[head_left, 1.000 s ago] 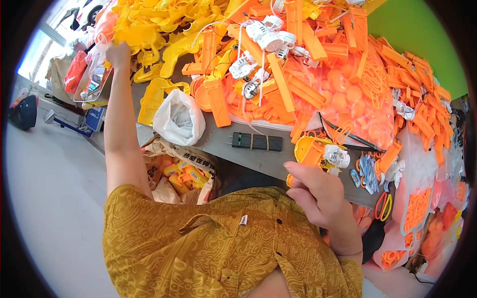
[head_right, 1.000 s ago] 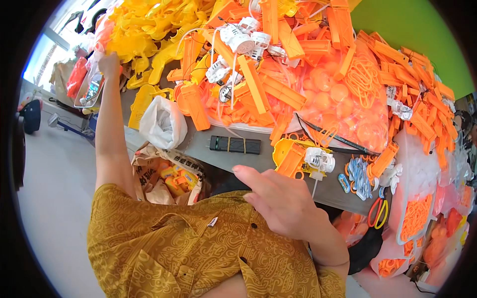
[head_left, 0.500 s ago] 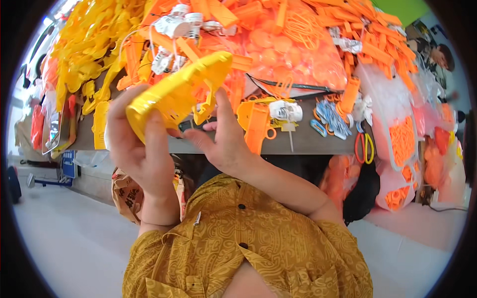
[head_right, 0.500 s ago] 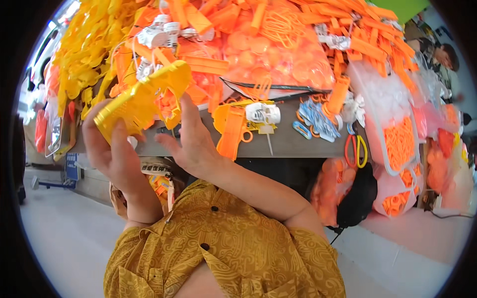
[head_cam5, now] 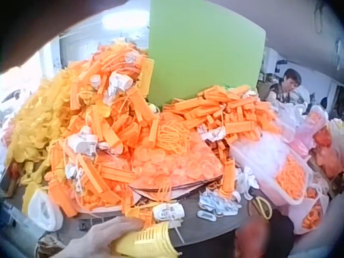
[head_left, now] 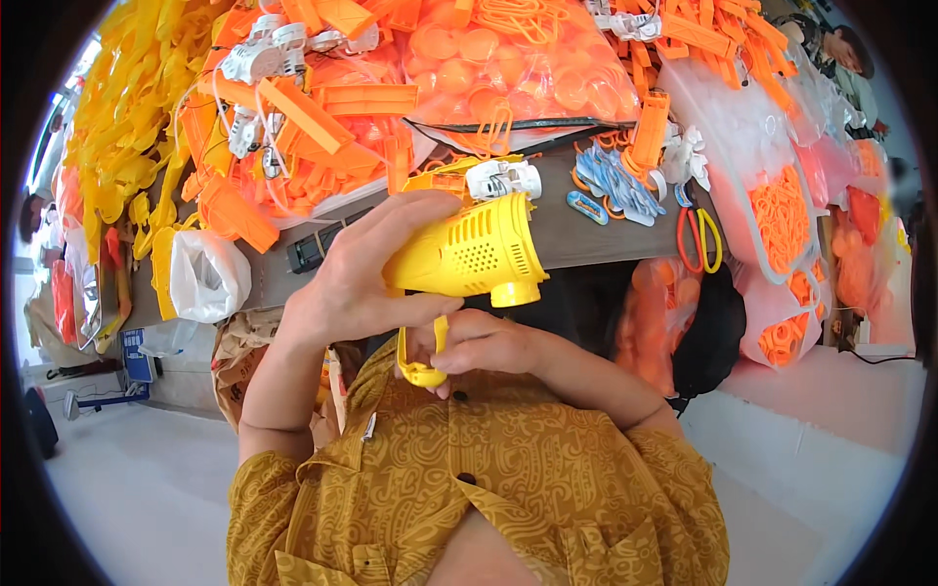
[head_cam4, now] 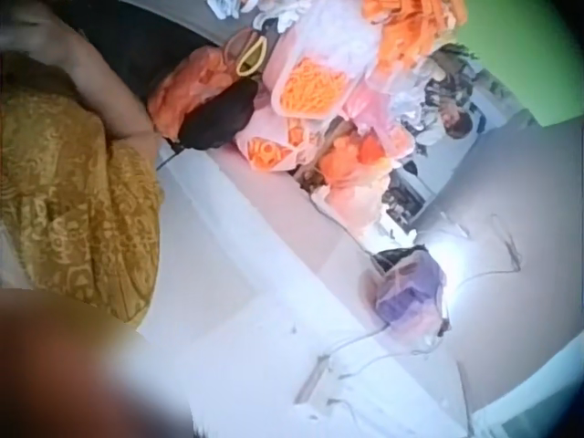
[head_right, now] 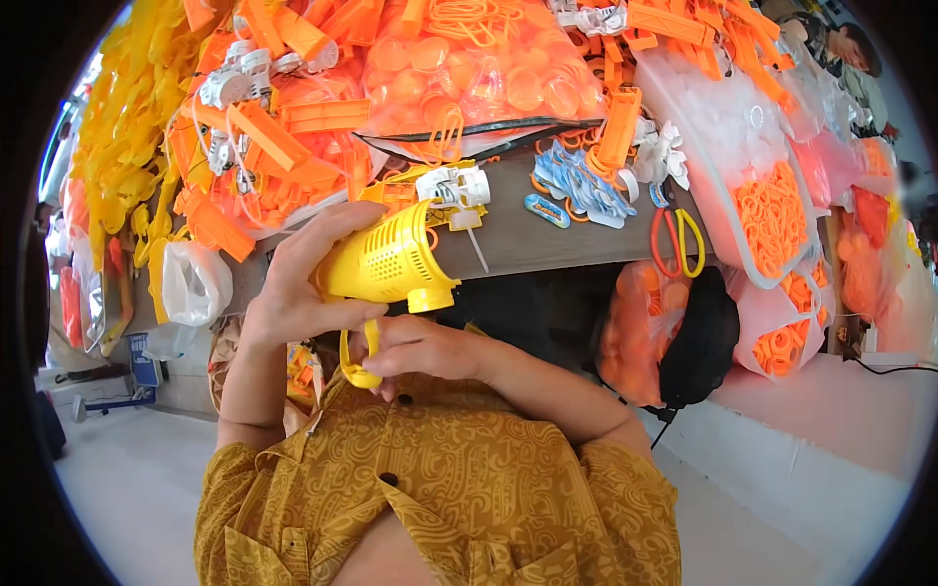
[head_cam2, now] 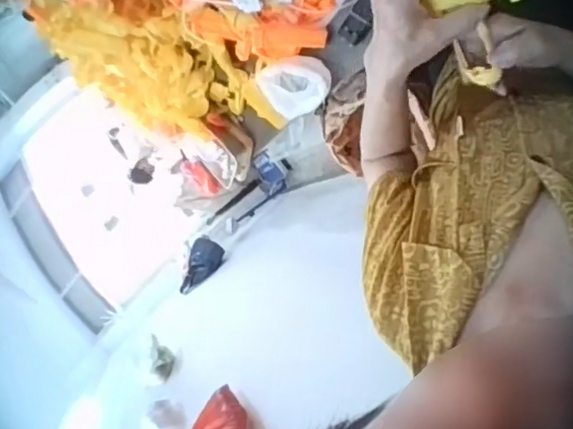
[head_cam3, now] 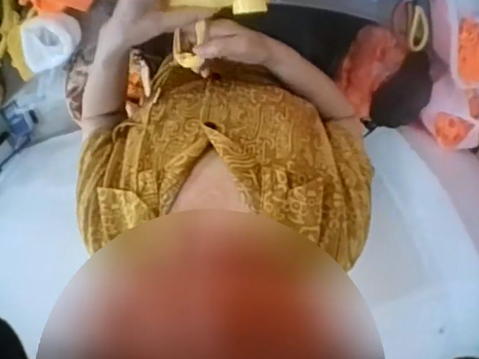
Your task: Assembling and decorating a yellow plastic toy gun with stickers on a cluttered workbench.
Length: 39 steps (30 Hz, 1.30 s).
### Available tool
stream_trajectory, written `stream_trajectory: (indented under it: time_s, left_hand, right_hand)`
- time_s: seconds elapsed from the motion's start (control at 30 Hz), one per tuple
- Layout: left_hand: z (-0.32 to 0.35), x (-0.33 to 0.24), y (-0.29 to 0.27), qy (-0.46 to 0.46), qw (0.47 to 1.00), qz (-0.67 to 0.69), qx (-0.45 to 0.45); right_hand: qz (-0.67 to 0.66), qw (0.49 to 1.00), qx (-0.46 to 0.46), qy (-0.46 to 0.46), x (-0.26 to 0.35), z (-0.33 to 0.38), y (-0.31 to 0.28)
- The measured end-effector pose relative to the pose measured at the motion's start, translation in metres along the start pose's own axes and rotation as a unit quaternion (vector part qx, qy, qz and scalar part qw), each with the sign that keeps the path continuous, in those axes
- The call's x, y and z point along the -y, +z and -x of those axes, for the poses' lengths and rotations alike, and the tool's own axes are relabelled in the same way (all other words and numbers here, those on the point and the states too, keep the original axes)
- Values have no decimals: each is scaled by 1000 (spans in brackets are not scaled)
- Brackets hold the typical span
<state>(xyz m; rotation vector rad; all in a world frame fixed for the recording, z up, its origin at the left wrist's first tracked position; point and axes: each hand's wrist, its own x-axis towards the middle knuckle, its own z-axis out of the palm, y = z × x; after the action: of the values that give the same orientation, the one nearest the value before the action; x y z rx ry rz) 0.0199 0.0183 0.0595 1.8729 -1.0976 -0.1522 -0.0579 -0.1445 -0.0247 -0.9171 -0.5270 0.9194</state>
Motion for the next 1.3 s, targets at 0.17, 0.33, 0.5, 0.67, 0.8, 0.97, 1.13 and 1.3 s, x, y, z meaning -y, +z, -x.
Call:
stream_trajectory:
  time_s: [0.17, 0.33, 0.5, 0.67, 0.8, 0.97, 1.13, 1.3]
  left_hand:
    - [-8, 28, -4, -41, 990, -84, -104]
    - [-13, 44, 15, -33, 986, -138, -92]
    - [-10, 42, 25, -30, 980, -182, -74]
    - [-5, 34, 26, -49, 980, -179, -64]
    - [-16, 32, 18, -28, 981, -176, -79]
    - [-24, 35, 15, -37, 979, -195, -37]
    - [-28, 31, 17, -47, 983, -178, -9]
    - [-29, 35, 19, 10, 977, -214, -5]
  right_hand:
    - [169, 902, -395, 38, 34, 39, -3]
    - [219, 749, -615, -114, 36, 45, -34]
    - [179, 797, -572, -81, 43, 37, -36]
    - [183, 799, -568, -69, 37, 42, -28]
    - [171, 795, -573, -96, 31, 45, -28]
    - [152, 801, -571, -99, 32, 45, -31]
    - [158, 798, -574, -97, 31, 45, -29]
    - [158, 799, -571, -97, 31, 45, -29]
